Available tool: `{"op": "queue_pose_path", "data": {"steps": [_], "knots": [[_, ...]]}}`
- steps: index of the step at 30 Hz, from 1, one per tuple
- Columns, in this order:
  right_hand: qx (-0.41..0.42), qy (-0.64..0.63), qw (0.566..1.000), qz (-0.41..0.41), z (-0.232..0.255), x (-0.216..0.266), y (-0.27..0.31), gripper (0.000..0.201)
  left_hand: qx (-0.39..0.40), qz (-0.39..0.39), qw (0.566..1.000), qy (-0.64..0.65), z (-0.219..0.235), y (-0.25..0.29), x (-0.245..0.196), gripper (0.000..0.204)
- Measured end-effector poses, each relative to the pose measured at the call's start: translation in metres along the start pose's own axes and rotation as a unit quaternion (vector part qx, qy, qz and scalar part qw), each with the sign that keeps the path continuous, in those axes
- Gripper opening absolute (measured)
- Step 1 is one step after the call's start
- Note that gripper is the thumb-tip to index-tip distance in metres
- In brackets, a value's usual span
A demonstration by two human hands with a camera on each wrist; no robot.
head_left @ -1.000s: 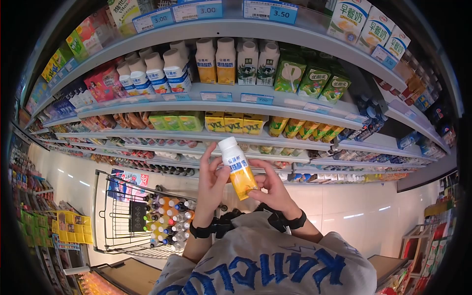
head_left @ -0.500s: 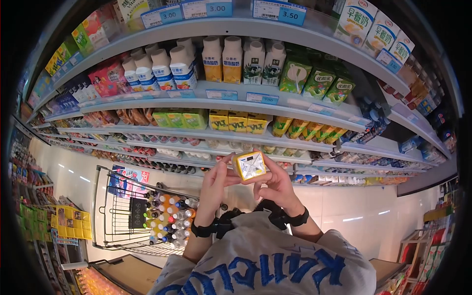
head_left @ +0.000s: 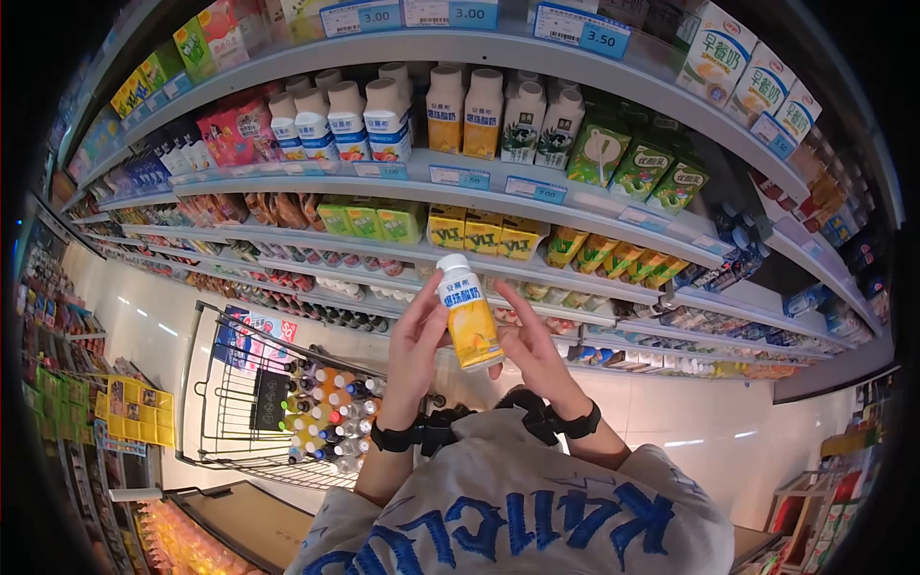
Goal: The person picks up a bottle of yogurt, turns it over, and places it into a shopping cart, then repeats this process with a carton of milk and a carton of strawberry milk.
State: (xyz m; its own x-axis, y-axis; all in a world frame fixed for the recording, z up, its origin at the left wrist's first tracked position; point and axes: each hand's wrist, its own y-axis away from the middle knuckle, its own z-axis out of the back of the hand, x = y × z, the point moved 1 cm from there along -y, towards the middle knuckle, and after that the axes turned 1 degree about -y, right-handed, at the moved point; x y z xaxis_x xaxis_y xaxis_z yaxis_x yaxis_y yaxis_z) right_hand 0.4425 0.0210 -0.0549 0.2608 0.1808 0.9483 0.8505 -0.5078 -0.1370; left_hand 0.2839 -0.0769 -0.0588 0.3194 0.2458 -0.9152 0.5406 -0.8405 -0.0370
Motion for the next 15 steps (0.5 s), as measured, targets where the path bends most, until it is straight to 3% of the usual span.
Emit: {"op": "queue_pose_path", "data": {"steps": [6,8,11,13,15], "knots": [[0.013,0.006,0.999,-0.038,-0.002,0.0,-0.006,0.065,0.008,-0.057,0.998,0.024,-0.004,-0.004,-0.012,0.047],[0.001,0.066,0.998,0.016,0.001,-0.009,-0.01,0.066,0.047,-0.085,0.995,0.003,-0.001,-0.007,-0.012,0.047],[0.013,0.169,0.986,-0.002,0.008,0.008,-0.018,0.069,0.076,-0.151,0.986,-0.015,-0.007,-0.014,-0.016,0.05],[0.009,0.145,0.989,0.017,0.006,0.022,-0.032,0.069,0.09,-0.177,0.98,-0.011,-0.008,-0.023,-0.024,0.049],[-0.002,0.282,0.952,0.122,0.012,0.03,-0.047,0.07,0.103,-0.204,0.973,-0.01,-0.01,-0.036,-0.03,0.048]]}}
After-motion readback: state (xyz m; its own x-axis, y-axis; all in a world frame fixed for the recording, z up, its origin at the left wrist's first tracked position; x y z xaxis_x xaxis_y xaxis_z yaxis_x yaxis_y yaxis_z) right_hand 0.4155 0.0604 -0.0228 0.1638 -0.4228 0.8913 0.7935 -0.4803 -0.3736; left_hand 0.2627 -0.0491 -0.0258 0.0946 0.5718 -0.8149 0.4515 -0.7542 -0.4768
